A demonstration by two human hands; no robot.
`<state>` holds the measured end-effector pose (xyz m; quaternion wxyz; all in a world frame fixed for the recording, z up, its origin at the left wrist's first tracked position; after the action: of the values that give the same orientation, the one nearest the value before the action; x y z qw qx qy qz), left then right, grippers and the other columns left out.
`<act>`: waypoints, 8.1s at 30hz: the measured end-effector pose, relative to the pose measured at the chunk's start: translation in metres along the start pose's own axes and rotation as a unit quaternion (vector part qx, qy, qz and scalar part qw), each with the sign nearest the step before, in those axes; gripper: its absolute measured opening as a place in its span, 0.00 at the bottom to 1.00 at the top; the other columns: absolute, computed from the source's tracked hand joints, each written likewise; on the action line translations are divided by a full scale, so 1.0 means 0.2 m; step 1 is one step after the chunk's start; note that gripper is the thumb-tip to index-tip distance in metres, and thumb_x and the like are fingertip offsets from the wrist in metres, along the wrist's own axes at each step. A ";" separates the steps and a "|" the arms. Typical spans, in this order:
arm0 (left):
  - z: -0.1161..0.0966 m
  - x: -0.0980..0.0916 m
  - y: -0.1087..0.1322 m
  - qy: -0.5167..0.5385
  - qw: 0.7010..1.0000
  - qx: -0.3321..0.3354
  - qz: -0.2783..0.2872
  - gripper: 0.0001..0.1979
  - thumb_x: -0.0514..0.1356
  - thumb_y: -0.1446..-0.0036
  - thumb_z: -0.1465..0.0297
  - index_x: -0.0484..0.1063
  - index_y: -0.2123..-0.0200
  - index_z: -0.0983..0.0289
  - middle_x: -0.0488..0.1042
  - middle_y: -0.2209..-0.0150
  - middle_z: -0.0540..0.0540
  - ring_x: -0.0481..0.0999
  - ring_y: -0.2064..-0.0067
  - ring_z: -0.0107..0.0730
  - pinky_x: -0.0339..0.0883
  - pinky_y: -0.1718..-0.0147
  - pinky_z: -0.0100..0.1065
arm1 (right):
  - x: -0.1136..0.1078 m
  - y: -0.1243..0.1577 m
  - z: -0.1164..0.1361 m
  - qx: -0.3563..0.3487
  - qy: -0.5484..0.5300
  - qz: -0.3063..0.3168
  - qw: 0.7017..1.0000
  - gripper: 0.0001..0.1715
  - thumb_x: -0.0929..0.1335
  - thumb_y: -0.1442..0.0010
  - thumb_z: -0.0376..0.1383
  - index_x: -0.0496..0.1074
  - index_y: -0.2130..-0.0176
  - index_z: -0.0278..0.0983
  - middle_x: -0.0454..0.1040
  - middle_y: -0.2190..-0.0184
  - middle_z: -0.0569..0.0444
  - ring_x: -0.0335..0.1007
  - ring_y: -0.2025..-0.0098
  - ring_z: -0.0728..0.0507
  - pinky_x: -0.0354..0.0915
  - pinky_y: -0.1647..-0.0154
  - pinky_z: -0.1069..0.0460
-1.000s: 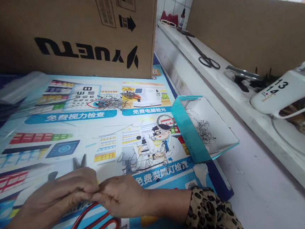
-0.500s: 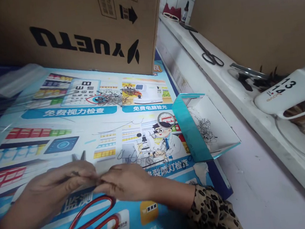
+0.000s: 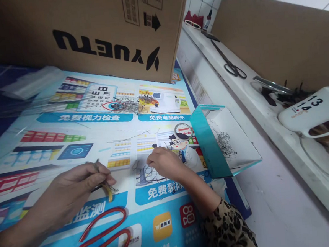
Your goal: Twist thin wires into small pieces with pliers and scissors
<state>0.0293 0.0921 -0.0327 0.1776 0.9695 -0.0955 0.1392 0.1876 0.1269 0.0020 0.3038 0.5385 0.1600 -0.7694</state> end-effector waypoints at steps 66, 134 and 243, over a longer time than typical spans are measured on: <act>0.06 0.25 0.06 0.062 0.981 -0.116 0.143 0.07 0.64 0.50 0.67 0.73 0.73 0.65 0.77 0.75 0.54 0.72 0.74 0.26 0.64 0.73 0.27 | -0.18 0.10 0.34 -0.122 -0.171 -0.121 0.970 0.10 0.63 0.38 0.34 0.73 0.61 0.36 0.74 0.66 0.49 0.69 0.60 0.46 0.66 0.58 0.52; 0.02 0.29 0.10 -0.054 0.989 -0.028 0.137 0.12 0.55 0.42 0.64 0.68 0.74 0.65 0.71 0.77 0.50 0.69 0.72 0.29 0.63 0.69 0.31 | -0.22 0.16 0.34 -0.040 -0.341 -0.252 0.905 0.02 0.68 0.45 0.33 0.72 0.68 0.35 0.72 0.73 0.52 0.67 0.71 0.49 0.64 0.70 0.54; 0.27 0.56 0.38 0.250 0.875 -0.281 0.303 0.11 0.68 0.58 0.67 0.76 0.73 0.70 0.75 0.78 0.56 0.73 0.80 0.28 0.67 0.79 0.28 | -0.14 0.18 0.52 -0.210 -0.415 0.074 0.882 0.15 0.63 0.39 0.41 0.71 0.68 0.32 0.74 0.70 0.47 0.71 0.65 0.49 0.67 0.63 0.57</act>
<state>0.1298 -0.0128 -0.0227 0.4099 0.7350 -0.3721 0.3915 0.1423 0.0479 0.0690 0.5048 0.1033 0.1368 -0.8460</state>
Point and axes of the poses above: each hand's wrist, its own y-axis away from the middle knuckle, its own x-axis out of the palm, z = x × y, the point moved 10 cm from there along -y, towards the middle knuckle
